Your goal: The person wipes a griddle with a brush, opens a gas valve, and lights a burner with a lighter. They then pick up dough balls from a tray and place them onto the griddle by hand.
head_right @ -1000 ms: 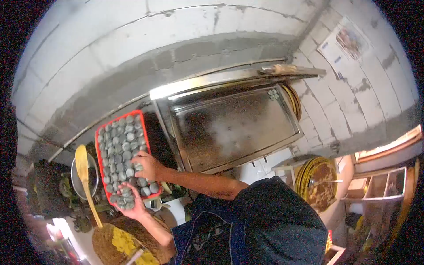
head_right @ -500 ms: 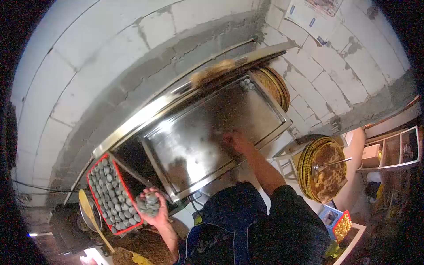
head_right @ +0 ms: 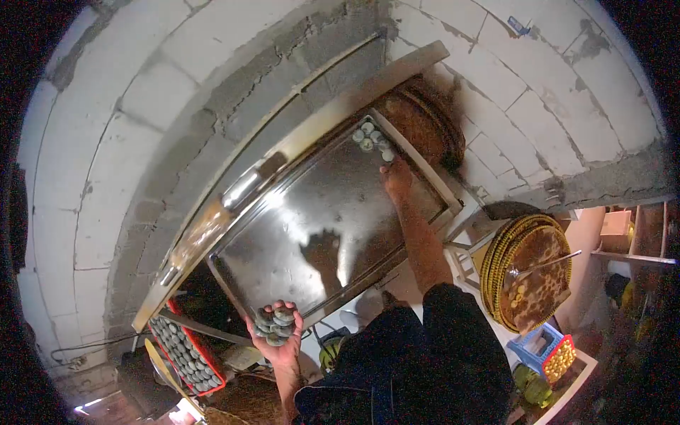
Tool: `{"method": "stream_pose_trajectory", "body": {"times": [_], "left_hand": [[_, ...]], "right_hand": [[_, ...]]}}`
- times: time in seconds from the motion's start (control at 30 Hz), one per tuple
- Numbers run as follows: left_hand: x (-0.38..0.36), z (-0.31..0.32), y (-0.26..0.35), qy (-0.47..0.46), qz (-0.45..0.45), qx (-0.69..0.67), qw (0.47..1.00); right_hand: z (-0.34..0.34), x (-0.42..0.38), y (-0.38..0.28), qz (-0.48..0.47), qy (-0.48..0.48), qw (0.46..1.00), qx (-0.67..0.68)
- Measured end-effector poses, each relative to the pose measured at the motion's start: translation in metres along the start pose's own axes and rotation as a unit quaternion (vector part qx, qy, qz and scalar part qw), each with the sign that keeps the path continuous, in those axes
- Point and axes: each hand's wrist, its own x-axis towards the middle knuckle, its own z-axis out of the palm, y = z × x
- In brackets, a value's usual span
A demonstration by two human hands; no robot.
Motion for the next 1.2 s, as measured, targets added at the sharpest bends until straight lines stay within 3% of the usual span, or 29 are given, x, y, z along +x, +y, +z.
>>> {"method": "stream_pose_trajectory", "body": {"times": [0.03, 0.1, 0.23, 0.33, 0.5, 0.63, 0.7, 0.73, 0.8, 0.93, 1.0, 1.03, 1.1, 1.2], "left_hand": [[0.005, 0.007, -0.006, 0.000, 0.001, 0.002, 1.000], [0.016, 0.014, -0.013, -0.001, -0.003, 0.013, 1.000], [0.027, 0.026, -0.021, 0.002, -0.008, 0.033, 0.999], [0.031, 0.030, -0.026, 0.008, -0.009, 0.040, 0.999], [0.035, 0.035, -0.035, 0.029, 0.002, 0.039, 0.999], [0.043, 0.038, -0.040, 0.044, -0.005, 0.050, 0.998], [0.050, 0.038, -0.042, 0.048, -0.013, 0.054, 0.997], [0.055, 0.037, -0.044, 0.055, -0.022, 0.056, 0.997], [0.074, 0.034, -0.049, 0.071, -0.028, 0.059, 0.995], [0.130, 0.021, -0.055, 0.029, -0.051, 0.076, 0.995], [0.160, 0.020, -0.058, 0.029, -0.060, 0.067, 0.996], [0.175, 0.020, -0.060, 0.021, -0.068, 0.065, 0.995], [0.203, 0.021, -0.066, 0.005, -0.081, 0.056, 0.995], [0.239, 0.025, -0.079, -0.002, -0.093, 0.062, 0.994]], "right_hand": [[-0.009, -0.002, -0.005, 0.005, -0.002, 1.000, 0.000], [-0.044, -0.007, -0.027, 0.085, -0.186, 0.978, 0.034], [-0.044, 0.005, -0.032, 0.095, -0.111, 0.987, 0.063], [0.002, 0.010, -0.004, 0.017, -0.175, 0.981, -0.085], [-0.022, 0.018, -0.052, 0.035, -0.318, 0.940, -0.118], [-0.003, 0.030, -0.045, -0.031, -0.243, 0.966, -0.084], [-0.018, 0.038, -0.062, 0.018, -0.341, 0.938, -0.064], [-0.016, 0.043, -0.067, 0.016, -0.339, 0.939, -0.063], [-0.011, 0.048, -0.078, -0.004, -0.300, 0.954, 0.021], [0.023, 0.059, -0.077, 0.002, -0.191, 0.982, 0.015], [0.025, 0.055, -0.079, 0.078, -0.324, 0.941, 0.067], [0.029, 0.050, -0.080, 0.075, -0.322, 0.941, 0.068], [0.045, 0.039, -0.082, -0.148, -0.100, 0.980, -0.090], [0.081, 0.048, -0.072, -0.110, -0.176, 0.975, -0.085]]}}
